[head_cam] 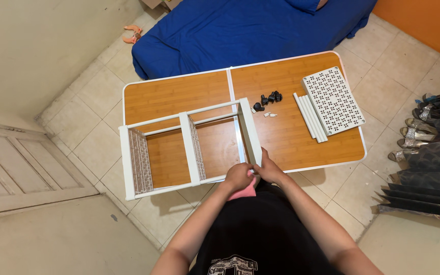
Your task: The person wipes white plastic frame pieces with a pink cloth, then inserts and secures them into a partially assembled white frame structure on a table. The person handles small black plastic feet and white rods, fitting components together by hand.
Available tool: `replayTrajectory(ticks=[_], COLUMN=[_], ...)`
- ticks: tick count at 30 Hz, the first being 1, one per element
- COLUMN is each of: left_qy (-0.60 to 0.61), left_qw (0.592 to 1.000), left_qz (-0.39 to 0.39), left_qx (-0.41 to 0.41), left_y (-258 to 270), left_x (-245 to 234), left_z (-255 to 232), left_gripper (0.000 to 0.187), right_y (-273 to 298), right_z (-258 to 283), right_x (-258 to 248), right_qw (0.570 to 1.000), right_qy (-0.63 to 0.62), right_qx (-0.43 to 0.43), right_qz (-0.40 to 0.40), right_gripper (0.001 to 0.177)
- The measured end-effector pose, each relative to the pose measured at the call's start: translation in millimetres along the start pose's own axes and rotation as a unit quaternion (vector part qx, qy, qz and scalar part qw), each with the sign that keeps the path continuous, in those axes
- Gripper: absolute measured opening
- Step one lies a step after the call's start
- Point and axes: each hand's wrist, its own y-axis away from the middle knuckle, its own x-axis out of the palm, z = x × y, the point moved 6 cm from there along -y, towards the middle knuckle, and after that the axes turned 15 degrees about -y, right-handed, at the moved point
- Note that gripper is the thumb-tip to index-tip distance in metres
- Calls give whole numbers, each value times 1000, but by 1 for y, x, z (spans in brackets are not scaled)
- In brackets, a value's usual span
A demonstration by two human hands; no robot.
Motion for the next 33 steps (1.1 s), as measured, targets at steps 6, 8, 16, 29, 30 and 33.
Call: replayTrajectory(ticks=[6, 8, 16, 29, 30, 33], left_qy=[268, 349, 473, 351, 351, 342], left_qw=[946, 913, 872, 881, 871, 857], left_qz=[-87, -102, -118, -176, -189, -218], left_qx=[-161, -185, -37, -265, -288, -318], left_y=[6, 5, -25, -54, -53, -54], left_x=[-20, -22, -57, -48, -43, -31], left_z=[23, 21, -46, 5, 16, 32], left_gripper=[40, 34, 46, 57, 57, 58], right_y=[9, 18, 67, 8, -2, -25], right_z=[11, 34, 146, 55, 43, 19], right_x=[1, -2, -9, -158, -158, -153], right_qw=[999, 999, 972, 975, 981, 978], right_qy=[-18, 27, -153, 76, 106, 200], right_qx=[31, -4, -173, -155, -118, -58], right_qz=[-15, -37, 39, -140, -116, 2], right_gripper=[86, 92, 99, 73, 78, 93])
